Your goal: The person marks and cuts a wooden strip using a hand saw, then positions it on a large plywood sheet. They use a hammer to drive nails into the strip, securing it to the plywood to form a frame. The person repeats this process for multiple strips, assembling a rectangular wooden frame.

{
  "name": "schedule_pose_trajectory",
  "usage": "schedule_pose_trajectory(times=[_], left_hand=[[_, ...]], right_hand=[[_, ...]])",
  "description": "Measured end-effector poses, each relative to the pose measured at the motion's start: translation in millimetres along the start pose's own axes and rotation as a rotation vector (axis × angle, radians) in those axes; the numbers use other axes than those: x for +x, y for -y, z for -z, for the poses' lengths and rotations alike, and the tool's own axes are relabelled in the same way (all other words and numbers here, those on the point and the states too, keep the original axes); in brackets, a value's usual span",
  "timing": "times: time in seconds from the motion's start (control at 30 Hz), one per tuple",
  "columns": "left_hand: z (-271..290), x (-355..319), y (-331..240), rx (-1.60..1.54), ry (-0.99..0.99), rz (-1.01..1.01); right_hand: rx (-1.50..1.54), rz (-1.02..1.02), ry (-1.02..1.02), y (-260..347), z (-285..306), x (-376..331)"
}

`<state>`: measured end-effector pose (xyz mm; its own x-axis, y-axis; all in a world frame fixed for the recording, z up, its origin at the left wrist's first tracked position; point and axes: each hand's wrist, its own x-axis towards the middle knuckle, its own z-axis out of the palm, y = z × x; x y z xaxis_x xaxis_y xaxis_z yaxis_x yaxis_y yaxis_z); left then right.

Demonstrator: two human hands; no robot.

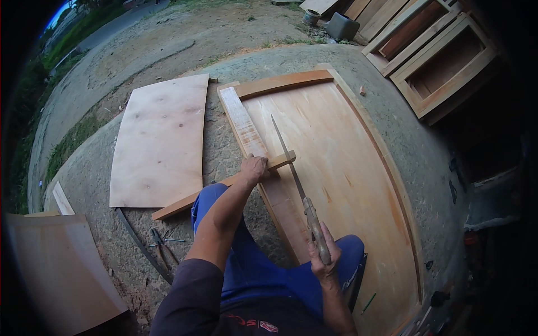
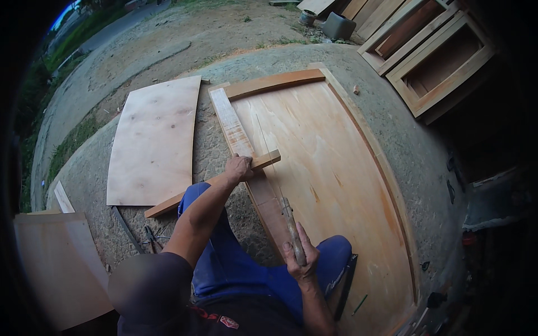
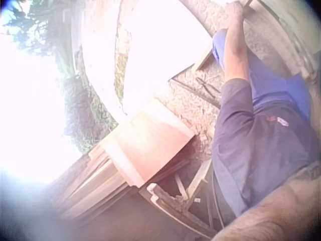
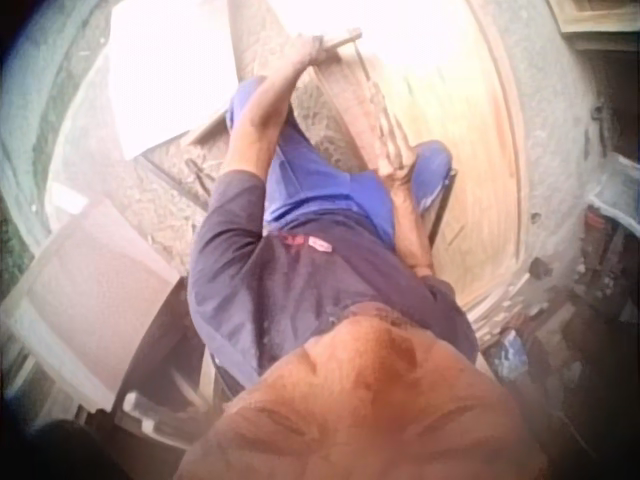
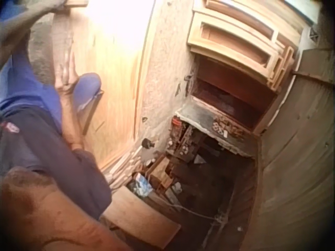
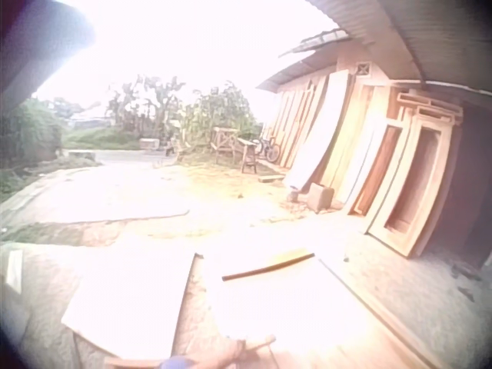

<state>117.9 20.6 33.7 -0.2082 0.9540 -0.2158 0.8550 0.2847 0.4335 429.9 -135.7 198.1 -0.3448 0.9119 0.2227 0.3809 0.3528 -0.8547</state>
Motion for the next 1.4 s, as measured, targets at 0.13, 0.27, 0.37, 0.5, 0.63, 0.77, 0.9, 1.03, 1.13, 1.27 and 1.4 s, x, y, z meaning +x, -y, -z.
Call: schedule_pose_trajectory(times=[0.13,0.27,0.37,0.5,0.63,0.77,0.9,1.03,1.13,1.27,1.4], left_hand=[[-4,-6,5,-0.043,-0.032,0.012],[17,-5,-13,-0.174,-0.008,-0.005],[20,1,7,-0.154,0.002,-0.041],[17,5,5,-0.175,-0.019,-0.014],[15,8,-2,-0.156,-0.055,0.068],[23,5,-9,-0.142,-0.037,0.106],[18,7,-1,-0.138,-0.089,0.050],[21,9,-2,-0.154,-0.085,0.049],[18,11,2,-0.158,-0.096,0.056],[23,12,0,-0.137,-0.048,0.089],[20,12,2,-0.146,-0.054,0.081]], right_hand=[[0.025,-0.083,0.039,6,7,2],[-0.076,0.154,-0.050,-5,9,9],[-0.038,0.029,0.014,-1,12,6],[-0.014,-0.049,0.039,-2,16,3],[-0.032,0.018,0.029,-8,15,4],[-0.025,0.046,0.030,-6,16,9],[-0.022,0.037,0.034,-9,15,9],[-0.044,0.074,0.026,-11,16,9],[-0.038,0.108,0.014,-14,13,10],[-0.022,0.051,0.043,-10,18,11],[-0.044,0.082,0.042,-13,18,13]])
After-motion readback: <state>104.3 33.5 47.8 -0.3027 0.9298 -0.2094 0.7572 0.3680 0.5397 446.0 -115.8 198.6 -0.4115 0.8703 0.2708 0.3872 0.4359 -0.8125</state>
